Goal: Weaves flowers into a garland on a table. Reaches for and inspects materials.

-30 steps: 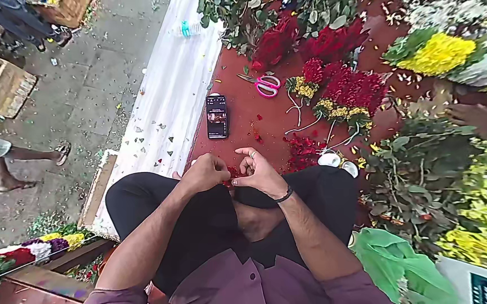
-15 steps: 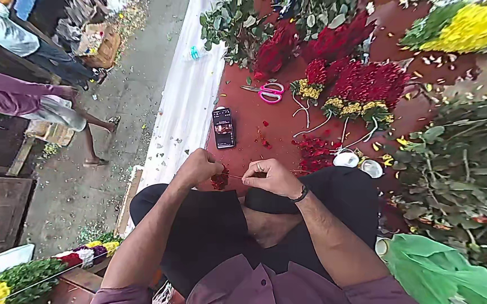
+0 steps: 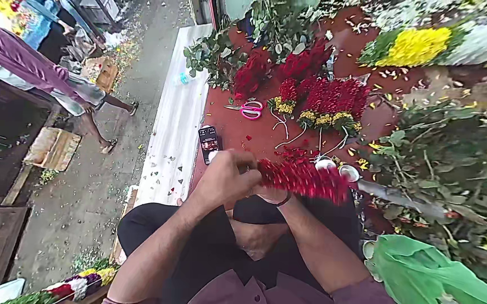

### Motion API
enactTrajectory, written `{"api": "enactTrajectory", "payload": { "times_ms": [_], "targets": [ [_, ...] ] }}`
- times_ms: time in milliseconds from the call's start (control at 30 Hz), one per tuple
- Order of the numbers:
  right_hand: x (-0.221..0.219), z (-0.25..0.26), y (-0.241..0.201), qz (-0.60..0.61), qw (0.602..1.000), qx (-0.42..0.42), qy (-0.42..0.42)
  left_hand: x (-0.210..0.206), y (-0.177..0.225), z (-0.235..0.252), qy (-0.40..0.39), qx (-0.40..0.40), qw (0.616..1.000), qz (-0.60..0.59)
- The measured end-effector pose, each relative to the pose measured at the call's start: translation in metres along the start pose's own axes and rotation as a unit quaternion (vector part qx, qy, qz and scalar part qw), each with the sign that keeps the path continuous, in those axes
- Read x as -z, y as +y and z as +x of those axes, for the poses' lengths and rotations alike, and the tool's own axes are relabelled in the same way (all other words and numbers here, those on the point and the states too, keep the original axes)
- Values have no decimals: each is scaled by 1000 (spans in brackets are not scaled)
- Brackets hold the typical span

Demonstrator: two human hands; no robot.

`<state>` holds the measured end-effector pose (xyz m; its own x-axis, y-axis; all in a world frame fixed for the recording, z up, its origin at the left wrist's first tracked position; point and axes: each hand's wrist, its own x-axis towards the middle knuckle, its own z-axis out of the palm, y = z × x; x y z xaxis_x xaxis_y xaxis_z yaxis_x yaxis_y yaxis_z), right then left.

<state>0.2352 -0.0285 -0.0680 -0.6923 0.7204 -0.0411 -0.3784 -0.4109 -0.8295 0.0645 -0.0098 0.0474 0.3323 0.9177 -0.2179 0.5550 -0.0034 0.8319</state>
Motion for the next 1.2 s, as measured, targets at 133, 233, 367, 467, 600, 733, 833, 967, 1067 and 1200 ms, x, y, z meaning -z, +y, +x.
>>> {"api": "enactTrajectory", "payload": {
  "times_ms": [133,233,367,467,600,733,833,967,1067,1200],
  "targets": [
    [19,9,19,-24,997,26,-62,13,-42,1,92,74,990,75],
    [24,13,14,-76,997,26,-15,28,-85,-16,36,138,984,107],
    [35,12,8,-187,981,-55,-13,40,-115,-48,-92,218,970,45],
    [50,2,-6,-235,956,-149,-95,36,-119,-64,-110,228,967,-15],
    [101,-6,-6,-326,906,-265,51,29,-124,-70,-97,214,972,-21],
    [151,22,39,-516,778,-285,217,20,-136,-68,-89,199,975,-40],
    [154,53,66,-594,704,-322,217,17,-144,-68,-83,213,972,-46],
    [146,81,101,-658,671,-286,189,16,-150,-71,-63,238,969,-30],
    [146,84,97,-665,657,-311,172,15,-151,-72,-50,235,970,-29],
    [150,71,57,-686,566,-402,215,16,-149,-73,-43,239,970,-23]
  ]
}}
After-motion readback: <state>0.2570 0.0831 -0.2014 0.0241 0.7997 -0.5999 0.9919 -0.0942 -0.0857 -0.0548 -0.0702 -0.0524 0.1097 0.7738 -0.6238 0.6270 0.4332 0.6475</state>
